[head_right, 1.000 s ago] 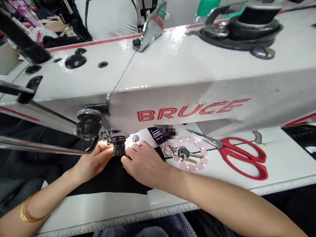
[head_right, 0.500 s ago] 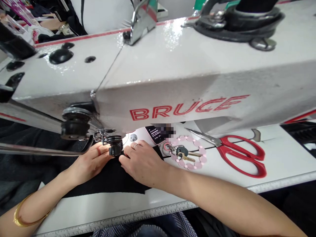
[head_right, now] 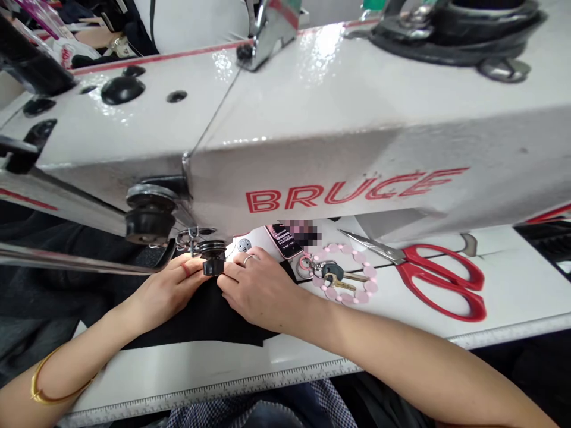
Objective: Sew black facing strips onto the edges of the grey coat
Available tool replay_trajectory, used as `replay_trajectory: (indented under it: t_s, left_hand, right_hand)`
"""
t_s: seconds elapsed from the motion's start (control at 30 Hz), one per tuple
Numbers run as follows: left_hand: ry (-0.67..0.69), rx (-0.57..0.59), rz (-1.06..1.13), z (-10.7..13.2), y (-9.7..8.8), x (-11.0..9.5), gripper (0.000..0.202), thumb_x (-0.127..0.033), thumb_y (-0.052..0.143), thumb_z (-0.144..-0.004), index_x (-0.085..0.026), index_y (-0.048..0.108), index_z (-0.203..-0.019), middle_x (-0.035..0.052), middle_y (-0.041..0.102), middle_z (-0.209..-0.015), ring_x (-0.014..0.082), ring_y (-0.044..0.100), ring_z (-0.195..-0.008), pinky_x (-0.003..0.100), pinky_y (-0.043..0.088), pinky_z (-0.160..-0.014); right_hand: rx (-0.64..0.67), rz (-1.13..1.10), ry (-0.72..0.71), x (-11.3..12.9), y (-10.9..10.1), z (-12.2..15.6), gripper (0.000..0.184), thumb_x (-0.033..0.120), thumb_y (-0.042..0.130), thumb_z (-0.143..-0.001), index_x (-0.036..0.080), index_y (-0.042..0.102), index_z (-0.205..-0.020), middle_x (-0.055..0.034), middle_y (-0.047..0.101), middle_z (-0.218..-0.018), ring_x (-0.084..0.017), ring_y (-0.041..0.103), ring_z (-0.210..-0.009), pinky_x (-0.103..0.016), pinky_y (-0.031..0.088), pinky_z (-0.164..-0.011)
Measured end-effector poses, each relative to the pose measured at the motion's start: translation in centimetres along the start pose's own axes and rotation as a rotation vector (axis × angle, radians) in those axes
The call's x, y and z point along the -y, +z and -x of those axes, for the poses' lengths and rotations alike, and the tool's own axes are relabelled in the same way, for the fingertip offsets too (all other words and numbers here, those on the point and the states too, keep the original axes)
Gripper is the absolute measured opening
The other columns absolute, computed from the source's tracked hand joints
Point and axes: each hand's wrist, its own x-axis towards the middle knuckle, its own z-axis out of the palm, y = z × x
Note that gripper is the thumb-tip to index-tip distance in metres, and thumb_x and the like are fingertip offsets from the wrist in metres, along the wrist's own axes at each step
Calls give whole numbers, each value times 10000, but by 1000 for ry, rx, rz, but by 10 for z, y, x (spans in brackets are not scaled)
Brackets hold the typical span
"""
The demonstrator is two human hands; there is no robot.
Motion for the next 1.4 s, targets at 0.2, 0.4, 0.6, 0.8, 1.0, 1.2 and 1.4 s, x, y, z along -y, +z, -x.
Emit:
replay_trajectory:
  t_s: [0.2,0.4,0.6,0.8,1.0,1.2,1.4]
  left_hand:
    - [15,-11,-3,5,2,7,329,-201,305,-879,-222,603,-1016,32,580,-810,152,531,-779,229,439,-631]
    - [-48,17,55,-1,4,-4,337,-259,294,-898,-179,620,-910,39,576,-749,152,524,-764,271,457,-712]
    - [-68,42,83,-3,3,-7,399,-278,251,-909,-156,621,-822,53,593,-778,160,541,-808,273,463,-738]
    - [97,-77,-39,1,9,7,318,-147,312,-873,-185,605,-991,26,582,-773,141,524,-763,219,442,-650]
    - [144,-151,-168,-13,0,14,304,-84,337,-823,-170,625,-777,9,531,-708,107,468,-661,183,386,-580]
    - [140,-186,-200,-20,-2,16,302,-98,335,-832,-166,626,-794,-2,480,-596,107,394,-551,207,334,-507]
    - [130,-152,-181,-22,-2,17,352,-99,294,-815,-176,626,-729,3,432,-542,126,443,-595,222,402,-589]
  right_hand:
    - [24,-17,22,-1,1,0,210,256,338,-908,174,530,-886,-56,566,-957,-177,485,-907,-343,277,-728]
    - [-5,-18,23,-1,1,0,209,252,348,-900,173,536,-854,-59,554,-982,-175,483,-866,-340,284,-712]
    - [-12,11,-24,-1,1,-1,241,238,331,-903,154,556,-919,-79,581,-955,-207,476,-923,-361,284,-721]
    - [-9,50,14,-2,-1,-3,231,271,358,-894,167,563,-903,-73,586,-993,-197,482,-860,-363,283,-735]
    - [-39,28,66,-9,1,-10,196,258,390,-879,174,563,-919,-36,599,-997,-193,474,-902,-341,278,-782]
    - [-61,53,112,-9,5,-10,222,225,355,-894,174,571,-904,-48,583,-967,-187,459,-900,-337,260,-779]
    - [-30,57,111,-4,4,-6,181,182,392,-869,188,570,-834,-45,549,-932,-169,445,-817,-328,241,-697]
